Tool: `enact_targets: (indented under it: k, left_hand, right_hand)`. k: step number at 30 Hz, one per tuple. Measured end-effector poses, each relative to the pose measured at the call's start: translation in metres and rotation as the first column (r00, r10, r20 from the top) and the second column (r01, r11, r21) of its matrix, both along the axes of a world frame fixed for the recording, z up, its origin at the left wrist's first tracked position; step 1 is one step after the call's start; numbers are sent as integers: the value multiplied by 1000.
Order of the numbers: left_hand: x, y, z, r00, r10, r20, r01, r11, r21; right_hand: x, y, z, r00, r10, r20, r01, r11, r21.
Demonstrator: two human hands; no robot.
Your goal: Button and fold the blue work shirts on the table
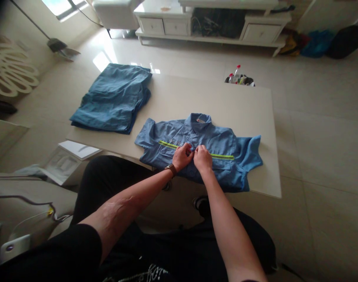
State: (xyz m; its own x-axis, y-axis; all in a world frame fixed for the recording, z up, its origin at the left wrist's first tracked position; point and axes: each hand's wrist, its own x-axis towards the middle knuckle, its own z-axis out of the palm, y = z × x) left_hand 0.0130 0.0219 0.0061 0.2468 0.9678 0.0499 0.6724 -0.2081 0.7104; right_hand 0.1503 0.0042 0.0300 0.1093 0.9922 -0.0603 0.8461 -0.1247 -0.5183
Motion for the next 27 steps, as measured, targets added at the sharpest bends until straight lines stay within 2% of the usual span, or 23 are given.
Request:
enact_targets:
  k: [9,21,27]
  left_hand:
    - [-2,0,-5,998,-34,-60,38,997,65]
    - [-1,0,-7,999,-36,8,36,999,32]
    - [0,1,-9,1000,-23,13,23,999,22]
  right_hand:
    - [0,3,-6,994,-40,-104,49,995,84]
    - [-1,2,-17,990,-90,-109,98,992,73]
    - [-2,3,-21,986,-98,-138,116,985,129]
